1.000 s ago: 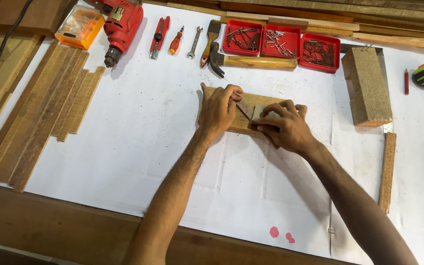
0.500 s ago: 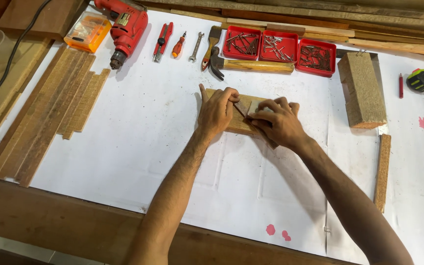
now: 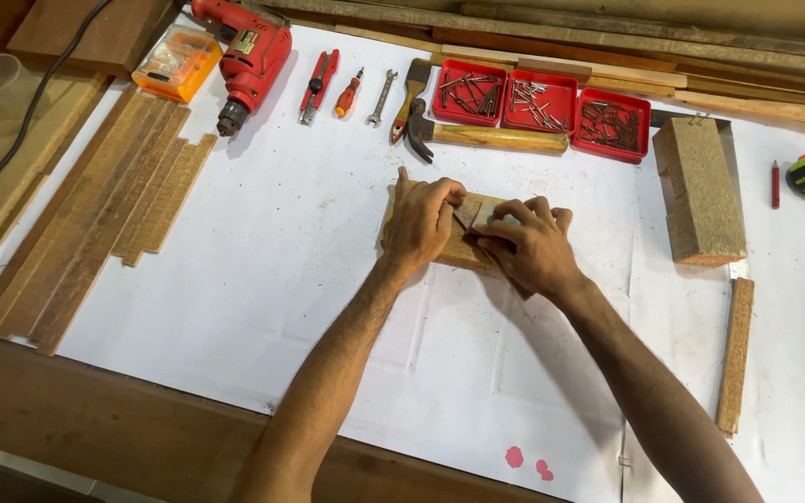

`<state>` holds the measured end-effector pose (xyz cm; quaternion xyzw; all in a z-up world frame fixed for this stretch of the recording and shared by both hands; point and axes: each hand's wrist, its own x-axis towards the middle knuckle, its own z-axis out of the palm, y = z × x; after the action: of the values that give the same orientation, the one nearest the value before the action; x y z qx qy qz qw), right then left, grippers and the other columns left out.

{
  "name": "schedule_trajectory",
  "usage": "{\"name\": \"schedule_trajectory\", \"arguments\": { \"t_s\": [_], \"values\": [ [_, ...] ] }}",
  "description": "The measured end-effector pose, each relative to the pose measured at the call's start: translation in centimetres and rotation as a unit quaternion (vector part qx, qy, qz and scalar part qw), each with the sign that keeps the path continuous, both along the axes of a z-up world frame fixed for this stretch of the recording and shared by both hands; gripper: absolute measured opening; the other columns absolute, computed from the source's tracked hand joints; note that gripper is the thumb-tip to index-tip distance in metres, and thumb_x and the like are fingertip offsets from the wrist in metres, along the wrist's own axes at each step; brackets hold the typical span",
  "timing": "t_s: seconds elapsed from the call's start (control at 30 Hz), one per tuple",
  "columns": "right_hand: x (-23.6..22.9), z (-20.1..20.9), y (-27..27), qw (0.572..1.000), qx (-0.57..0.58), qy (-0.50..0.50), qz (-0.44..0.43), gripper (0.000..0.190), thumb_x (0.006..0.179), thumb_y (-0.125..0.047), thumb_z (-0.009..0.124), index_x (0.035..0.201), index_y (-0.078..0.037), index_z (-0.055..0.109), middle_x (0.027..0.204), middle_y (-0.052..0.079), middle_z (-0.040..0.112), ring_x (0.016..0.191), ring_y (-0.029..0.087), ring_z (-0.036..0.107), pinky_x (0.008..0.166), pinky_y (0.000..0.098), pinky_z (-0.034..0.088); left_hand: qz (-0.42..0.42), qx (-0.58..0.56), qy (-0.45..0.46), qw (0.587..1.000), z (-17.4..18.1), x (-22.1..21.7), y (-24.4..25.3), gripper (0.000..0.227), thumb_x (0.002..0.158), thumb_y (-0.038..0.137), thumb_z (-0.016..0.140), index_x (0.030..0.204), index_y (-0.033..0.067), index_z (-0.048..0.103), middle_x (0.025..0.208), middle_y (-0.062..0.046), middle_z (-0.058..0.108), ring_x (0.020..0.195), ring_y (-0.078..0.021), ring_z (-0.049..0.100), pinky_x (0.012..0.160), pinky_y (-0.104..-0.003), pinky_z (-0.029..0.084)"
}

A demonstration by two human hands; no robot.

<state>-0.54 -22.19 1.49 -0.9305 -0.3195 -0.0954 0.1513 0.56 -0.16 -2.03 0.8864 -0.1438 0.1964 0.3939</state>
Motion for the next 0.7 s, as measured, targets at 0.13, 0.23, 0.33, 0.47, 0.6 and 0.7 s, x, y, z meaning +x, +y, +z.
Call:
{"name": "schedule_trajectory", "arguments": {
  "t_s": [0.13,0.23,0.33,0.47,0.6,0.7],
  "values": [
    [2.6,-1.0,2.0,1.0,0.004,-0.011,0.009,0.025,0.087,-0.039,0.078,0.11,-0.03,0.081,0.121,-0.003,0.067,0.109,0.026,0.051,0.094,0.0457,0.035,0.002,0.005,-0.016,1.0,0.9,-0.6,0.0,0.03,0.095,0.003,0.05,0.121,0.013,0.063,0.096,0.0,0.075,0.102,-0.02,0.071,0.124,-0.07,0.006],
    [3.2,-1.2,2.2,1.0,0.003,-0.007,0.007,0.026,0.088,-0.036,0.078,0.114,-0.031,0.08,0.12,-0.005,0.066,0.109,0.024,0.052,0.095,0.0481,0.034,0.011,0.012,-0.022,1.0,1.5,-1.0,0.0,0.033,0.094,0.004,0.049,0.124,0.012,0.06,0.096,-0.001,0.076,0.1,-0.0206,0.072,0.125,-0.071,0.006],
    [2.8,-2.0,1.4,0.999,0.032,-0.012,0.026,0.026,0.091,-0.037,0.076,0.116,-0.031,0.079,0.124,-0.003,0.065,0.112,0.026,0.051,0.094,0.0476,0.034,0.016,0.035,-0.043,0.998,1.3,-1.0,-0.1,0.029,0.095,0.005,0.049,0.121,0.0117,0.061,0.099,-0.002,0.076,0.099,-0.0208,0.073,0.126,-0.071,0.004],
    [0.3,-1.3,-0.1,1.0,0.016,-0.012,0.02,0.026,0.091,-0.04,0.076,0.114,-0.029,0.079,0.123,-0.002,0.065,0.109,0.027,0.05,0.093,0.0461,0.036,0.018,0.063,-0.051,0.997,0.2,-0.5,0.1,0.026,0.094,0.006,0.051,0.118,0.0116,0.061,0.1,-0.002,0.077,0.102,-0.0198,0.073,0.124,-0.071,-0.001],
    [-2.5,-0.8,-2.9,1.0,0.0,-0.013,0.016,0.026,0.09,-0.04,0.077,0.114,-0.029,0.079,0.118,-0.003,0.066,0.11,0.026,0.051,0.09,0.0453,0.036,0.018,0.055,-0.056,0.997,-0.4,-0.1,0.1,0.022,0.096,0.008,0.051,0.114,0.0122,0.063,0.1,-0.002,0.077,0.101,-0.0189,0.073,0.124,-0.071,-0.003],
    [-4.5,-0.5,-4.9,1.0,-0.001,-0.008,0.015,0.03,0.087,-0.037,0.077,0.116,-0.03,0.079,0.12,-0.003,0.068,0.108,0.025,0.051,0.09,0.045,0.037,0.024,0.053,-0.06,0.997,-0.2,-0.1,-0.1,0.019,0.098,0.01,0.051,0.112,0.0128,0.063,0.099,-0.001,0.077,0.099,-0.0187,0.074,0.123,-0.072,-0.004]
  ]
}}
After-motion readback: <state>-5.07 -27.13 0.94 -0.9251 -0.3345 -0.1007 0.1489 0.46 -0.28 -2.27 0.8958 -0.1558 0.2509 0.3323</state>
